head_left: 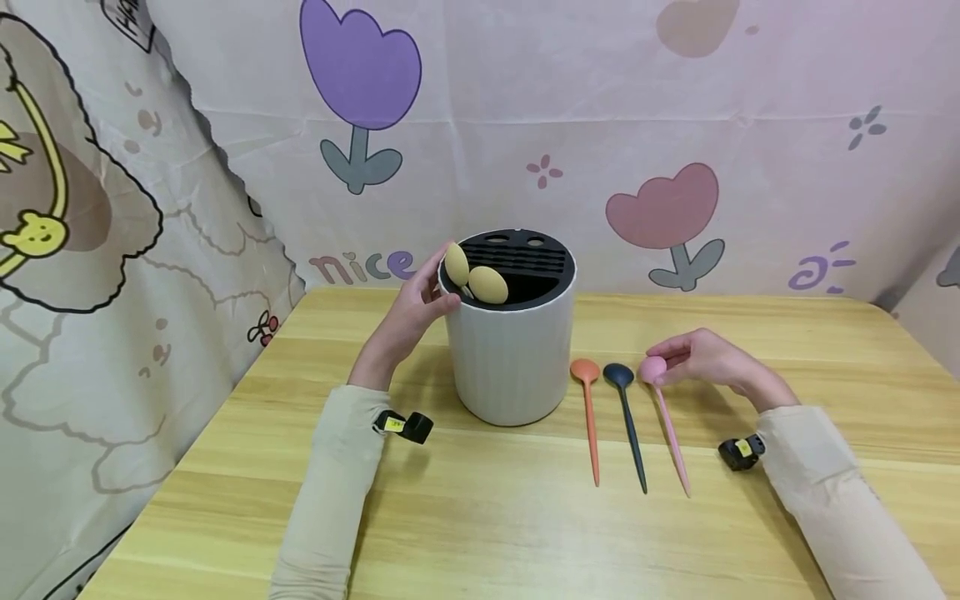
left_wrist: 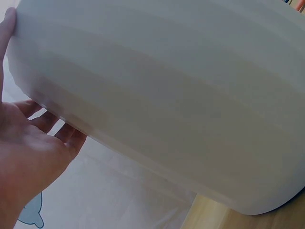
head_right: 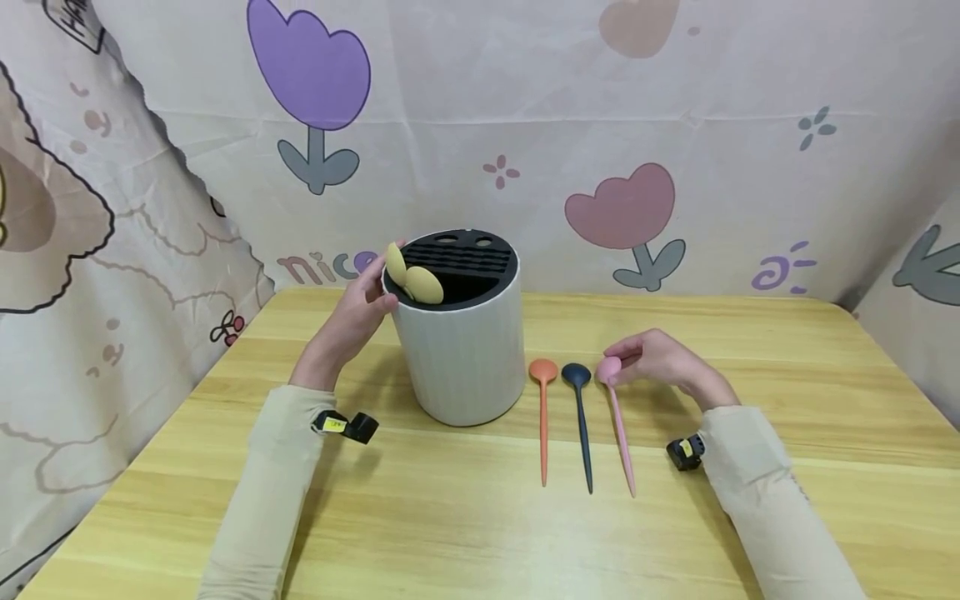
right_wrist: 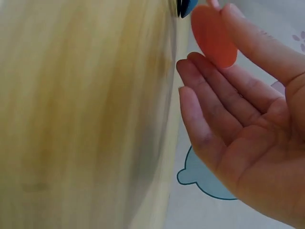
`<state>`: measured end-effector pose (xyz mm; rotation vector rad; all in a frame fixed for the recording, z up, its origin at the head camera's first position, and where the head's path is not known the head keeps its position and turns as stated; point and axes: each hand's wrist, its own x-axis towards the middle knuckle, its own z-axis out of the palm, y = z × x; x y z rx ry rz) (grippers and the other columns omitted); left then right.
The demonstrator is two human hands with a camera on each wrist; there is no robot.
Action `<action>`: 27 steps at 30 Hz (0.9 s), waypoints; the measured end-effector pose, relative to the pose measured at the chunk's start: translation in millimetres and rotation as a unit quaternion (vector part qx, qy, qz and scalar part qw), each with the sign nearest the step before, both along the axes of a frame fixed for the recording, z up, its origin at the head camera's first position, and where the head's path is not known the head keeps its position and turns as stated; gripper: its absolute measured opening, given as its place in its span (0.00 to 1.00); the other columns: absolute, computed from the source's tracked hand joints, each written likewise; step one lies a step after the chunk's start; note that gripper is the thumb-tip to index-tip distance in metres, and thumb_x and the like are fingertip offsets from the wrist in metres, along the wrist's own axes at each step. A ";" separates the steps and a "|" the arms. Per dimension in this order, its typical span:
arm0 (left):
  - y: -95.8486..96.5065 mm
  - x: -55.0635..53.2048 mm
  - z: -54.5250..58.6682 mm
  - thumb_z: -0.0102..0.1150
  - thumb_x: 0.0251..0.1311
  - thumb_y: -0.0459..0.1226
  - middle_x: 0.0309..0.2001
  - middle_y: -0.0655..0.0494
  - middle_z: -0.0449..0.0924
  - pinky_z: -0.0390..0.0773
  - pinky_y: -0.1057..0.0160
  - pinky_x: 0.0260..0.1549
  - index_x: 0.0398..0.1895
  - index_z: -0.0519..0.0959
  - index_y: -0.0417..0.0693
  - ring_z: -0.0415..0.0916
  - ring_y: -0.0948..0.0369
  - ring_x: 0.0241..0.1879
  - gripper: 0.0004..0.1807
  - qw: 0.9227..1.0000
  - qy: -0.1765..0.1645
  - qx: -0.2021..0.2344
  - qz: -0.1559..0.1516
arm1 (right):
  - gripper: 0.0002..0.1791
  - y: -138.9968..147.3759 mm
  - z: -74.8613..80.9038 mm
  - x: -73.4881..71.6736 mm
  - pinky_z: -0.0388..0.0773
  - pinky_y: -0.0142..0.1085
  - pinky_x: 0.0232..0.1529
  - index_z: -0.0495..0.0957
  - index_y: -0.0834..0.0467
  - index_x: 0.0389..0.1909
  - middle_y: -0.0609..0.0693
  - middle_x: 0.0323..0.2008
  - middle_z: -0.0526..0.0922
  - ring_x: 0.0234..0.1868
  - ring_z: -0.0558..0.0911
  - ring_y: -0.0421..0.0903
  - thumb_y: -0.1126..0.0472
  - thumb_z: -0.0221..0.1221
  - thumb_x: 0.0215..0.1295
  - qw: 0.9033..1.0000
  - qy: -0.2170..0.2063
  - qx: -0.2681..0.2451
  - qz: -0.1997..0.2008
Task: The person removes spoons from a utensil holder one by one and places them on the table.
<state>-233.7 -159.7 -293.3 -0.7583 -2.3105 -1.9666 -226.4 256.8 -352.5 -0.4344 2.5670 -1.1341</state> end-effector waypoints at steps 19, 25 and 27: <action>-0.9 0.6 -1.8 0.64 0.34 0.73 0.75 0.51 0.48 0.51 0.50 0.68 0.77 0.46 0.47 0.49 0.53 0.72 0.70 1.000 0.005 0.001 -0.003 | 0.27 -2.2 -3.4 -1.2 0.74 0.41 0.47 0.76 0.73 0.51 0.57 0.43 0.83 0.45 0.79 0.52 0.63 0.71 0.53 1.000 0.008 0.011 0.014; -0.2 0.5 -1.7 0.64 0.34 0.72 0.75 0.50 0.47 0.50 0.50 0.68 0.77 0.45 0.46 0.48 0.54 0.72 0.71 1.000 0.006 0.009 -0.007 | 0.27 -1.2 -5.8 -2.1 0.74 0.43 0.49 0.75 0.74 0.52 0.59 0.44 0.82 0.47 0.79 0.54 0.64 0.70 0.53 1.000 0.006 0.003 0.016; 0.1 0.5 -1.7 0.65 0.34 0.72 0.75 0.50 0.47 0.51 0.51 0.68 0.77 0.45 0.45 0.48 0.55 0.72 0.71 1.000 0.006 0.011 -0.008 | 0.29 -0.5 -6.9 -2.3 0.75 0.45 0.50 0.74 0.75 0.53 0.60 0.45 0.82 0.48 0.79 0.56 0.64 0.70 0.53 1.000 0.005 -0.002 0.018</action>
